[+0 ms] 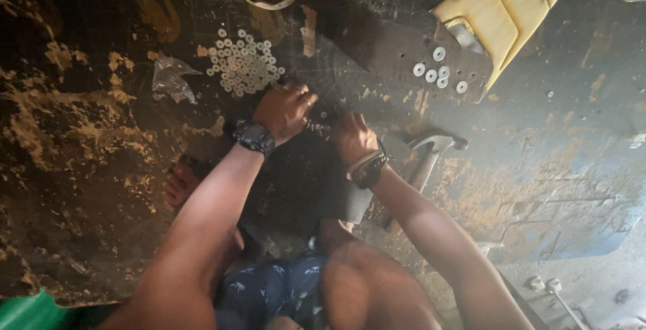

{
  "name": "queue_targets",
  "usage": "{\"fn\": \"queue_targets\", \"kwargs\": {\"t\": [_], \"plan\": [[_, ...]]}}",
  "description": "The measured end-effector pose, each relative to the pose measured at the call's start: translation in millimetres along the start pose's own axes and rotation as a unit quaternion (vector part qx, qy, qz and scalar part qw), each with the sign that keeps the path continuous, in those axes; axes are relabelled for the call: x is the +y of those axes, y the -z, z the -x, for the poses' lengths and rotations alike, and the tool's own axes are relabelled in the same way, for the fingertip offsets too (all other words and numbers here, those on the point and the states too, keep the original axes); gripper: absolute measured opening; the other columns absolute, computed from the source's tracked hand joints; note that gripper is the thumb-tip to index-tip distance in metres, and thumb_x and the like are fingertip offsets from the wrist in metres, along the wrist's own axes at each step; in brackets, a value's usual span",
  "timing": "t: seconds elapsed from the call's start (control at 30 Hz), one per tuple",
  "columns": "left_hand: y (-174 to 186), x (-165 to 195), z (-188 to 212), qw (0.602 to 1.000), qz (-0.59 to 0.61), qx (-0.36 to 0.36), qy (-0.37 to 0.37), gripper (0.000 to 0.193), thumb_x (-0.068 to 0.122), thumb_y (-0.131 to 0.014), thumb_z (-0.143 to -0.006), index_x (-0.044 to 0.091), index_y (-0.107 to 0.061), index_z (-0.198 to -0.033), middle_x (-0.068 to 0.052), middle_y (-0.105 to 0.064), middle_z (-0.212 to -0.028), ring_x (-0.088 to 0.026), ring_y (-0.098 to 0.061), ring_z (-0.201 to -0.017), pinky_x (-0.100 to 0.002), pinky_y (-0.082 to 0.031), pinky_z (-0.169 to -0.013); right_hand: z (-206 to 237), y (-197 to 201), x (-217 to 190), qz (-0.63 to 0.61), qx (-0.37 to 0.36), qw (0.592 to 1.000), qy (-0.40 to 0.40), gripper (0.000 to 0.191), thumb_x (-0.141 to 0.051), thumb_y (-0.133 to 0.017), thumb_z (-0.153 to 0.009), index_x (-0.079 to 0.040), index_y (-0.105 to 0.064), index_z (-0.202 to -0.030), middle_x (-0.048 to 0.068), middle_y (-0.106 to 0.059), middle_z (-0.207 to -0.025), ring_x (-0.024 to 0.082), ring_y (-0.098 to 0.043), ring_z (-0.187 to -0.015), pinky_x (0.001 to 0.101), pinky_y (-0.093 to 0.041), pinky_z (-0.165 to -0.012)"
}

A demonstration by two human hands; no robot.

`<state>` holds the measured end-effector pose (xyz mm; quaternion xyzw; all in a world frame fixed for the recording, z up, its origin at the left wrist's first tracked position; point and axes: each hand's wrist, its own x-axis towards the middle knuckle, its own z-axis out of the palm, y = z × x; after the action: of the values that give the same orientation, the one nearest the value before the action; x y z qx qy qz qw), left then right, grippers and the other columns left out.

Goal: The person assembles small metal sliders by placing washers and pins into holes on a dark sole piece. They use a hammer to drive the pins through the washers and sole, repeating the process for multiple holes.

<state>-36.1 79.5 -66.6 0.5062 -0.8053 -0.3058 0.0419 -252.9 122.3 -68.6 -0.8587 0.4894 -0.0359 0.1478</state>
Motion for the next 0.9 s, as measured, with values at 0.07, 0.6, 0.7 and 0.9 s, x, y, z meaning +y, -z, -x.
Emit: {"fn": "queue_targets", "kwargs": {"t": [0.07, 0.6, 0.7, 0.9], "plan": [[-2, 1, 2, 1.0, 0.005, -0.01, -0.028, 0.037, 0.02, -0.066, -0.095, 0.011, -0.063, -0.131, -0.017, -0.062, -0.136, -0.035, -0.062, -0.119, -0.049, -0.052, -0.095, -11, 3, 1, -0.013, -0.036, 0.999, -0.018, 0.023, -0.009, -0.07, -0.081, -0.005, -0.074, -0.104, 0.018, -0.066, -0.123, 0.032, -0.068, -0.108, 0.0419, -0.062, -0.09], [-12, 44, -25, 0.893, 0.398, -0.063, 0.202, 0.015, 0.017, -0.067, -0.092, 0.005, -0.066, -0.101, -0.017, -0.07, -0.099, -0.033, -0.066, -0.091, -0.045, -0.052, -0.081, -24, 53, 11, -0.297, -0.054, 0.91, -0.285, 0.028, -0.022, -0.087, -0.068, -0.008, -0.078, -0.09, 0.013, -0.076, -0.085, 0.031, -0.075, -0.077, 0.0414, -0.059, -0.071], [-25, 65, -31, 0.675, 0.697, 0.013, 0.241, 0.014, 0.014, -0.055, -0.102, 0.002, -0.062, -0.099, -0.016, -0.07, -0.093, -0.028, -0.061, -0.084, -0.043, -0.047, -0.073, -13, 95, 0, -0.365, -0.021, 0.884, -0.291, 0.022, -0.019, -0.086, -0.072, -0.006, -0.078, -0.087, 0.011, -0.077, -0.083, 0.024, -0.077, -0.074, 0.0357, -0.061, -0.071], [-34, 86, -49, 0.371, 0.886, -0.065, 0.27, 0.033, 0.03, -0.048, -0.107, 0.004, -0.066, -0.098, -0.008, -0.071, -0.094, -0.02, -0.069, -0.089, -0.035, -0.058, -0.083, -8, 146, -20, -0.329, 0.126, 0.924, -0.145, 0.02, -0.011, -0.082, -0.084, -0.006, -0.077, -0.103, 0.009, -0.076, -0.103, 0.02, -0.075, -0.092, 0.0307, -0.06, -0.079]]}}
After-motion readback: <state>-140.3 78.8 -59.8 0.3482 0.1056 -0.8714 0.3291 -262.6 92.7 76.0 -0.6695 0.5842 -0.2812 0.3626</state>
